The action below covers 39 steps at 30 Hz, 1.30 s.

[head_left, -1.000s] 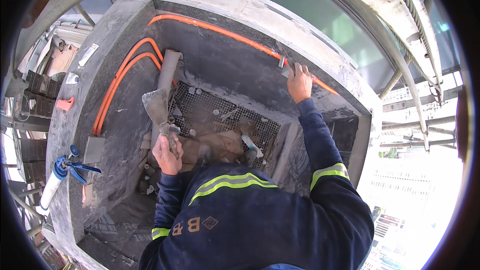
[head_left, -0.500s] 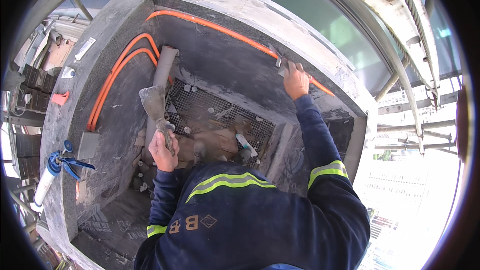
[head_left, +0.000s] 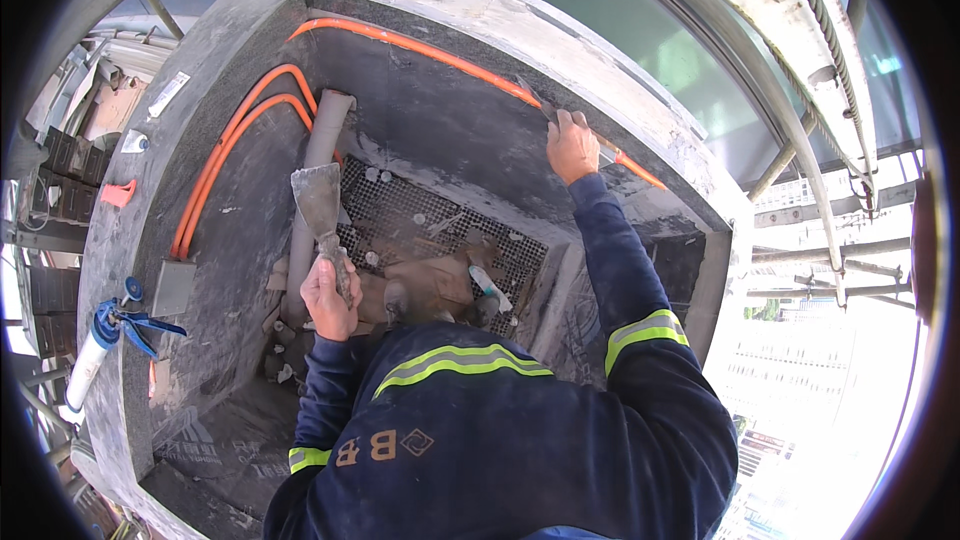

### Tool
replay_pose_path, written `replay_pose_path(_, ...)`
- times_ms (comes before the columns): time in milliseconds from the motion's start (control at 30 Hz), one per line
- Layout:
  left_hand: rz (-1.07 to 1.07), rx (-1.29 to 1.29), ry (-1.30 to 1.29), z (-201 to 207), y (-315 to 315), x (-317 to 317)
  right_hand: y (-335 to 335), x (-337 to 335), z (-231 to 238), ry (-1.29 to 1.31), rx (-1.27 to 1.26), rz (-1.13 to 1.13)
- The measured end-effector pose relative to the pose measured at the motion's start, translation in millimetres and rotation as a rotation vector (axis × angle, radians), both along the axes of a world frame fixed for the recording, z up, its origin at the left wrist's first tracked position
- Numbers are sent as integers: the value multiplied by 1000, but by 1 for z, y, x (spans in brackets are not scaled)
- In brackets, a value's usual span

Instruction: The person applies a white sealant along the edge of a concrete ledge using a caulking gun and smooths it with a putty knife. The person repeatedly scrapes and smooths the applied sealant to create a clean finish.

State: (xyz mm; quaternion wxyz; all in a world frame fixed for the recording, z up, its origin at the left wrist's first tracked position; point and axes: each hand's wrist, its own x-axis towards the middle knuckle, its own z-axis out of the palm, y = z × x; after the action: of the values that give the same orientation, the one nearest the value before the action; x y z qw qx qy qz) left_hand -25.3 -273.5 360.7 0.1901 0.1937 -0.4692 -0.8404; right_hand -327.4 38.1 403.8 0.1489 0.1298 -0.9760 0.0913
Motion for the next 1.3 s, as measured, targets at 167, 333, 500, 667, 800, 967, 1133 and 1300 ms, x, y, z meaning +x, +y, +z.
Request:
replay_pose_path(167,-9,4,27,-3,-2,-4,20,3,3,28,-35,-1)
replay_pose_path(333,-8,7,-2,-1,1,1,-31,-11,-1,1,50,38)
replay_pose_path(500,55,-28,-8,5,2,3,12,5,17,97,-105,64)
replay_pose_path(667,99,27,-33,-16,-5,15,60,10,29,37,34,72)
replay_pose_path(800,37,56,-6,-18,-3,8,62,4,27,10,91,88)
replay_pose_path(967,0,23,5,-10,1,-3,44,0,17,11,151,61)
replay_pose_path(1133,12,45,-4,-8,3,-2,64,3,19,49,101,79)
replay_pose_path(1300,-23,46,-27,-15,6,0,26,-2,15,70,40,200)
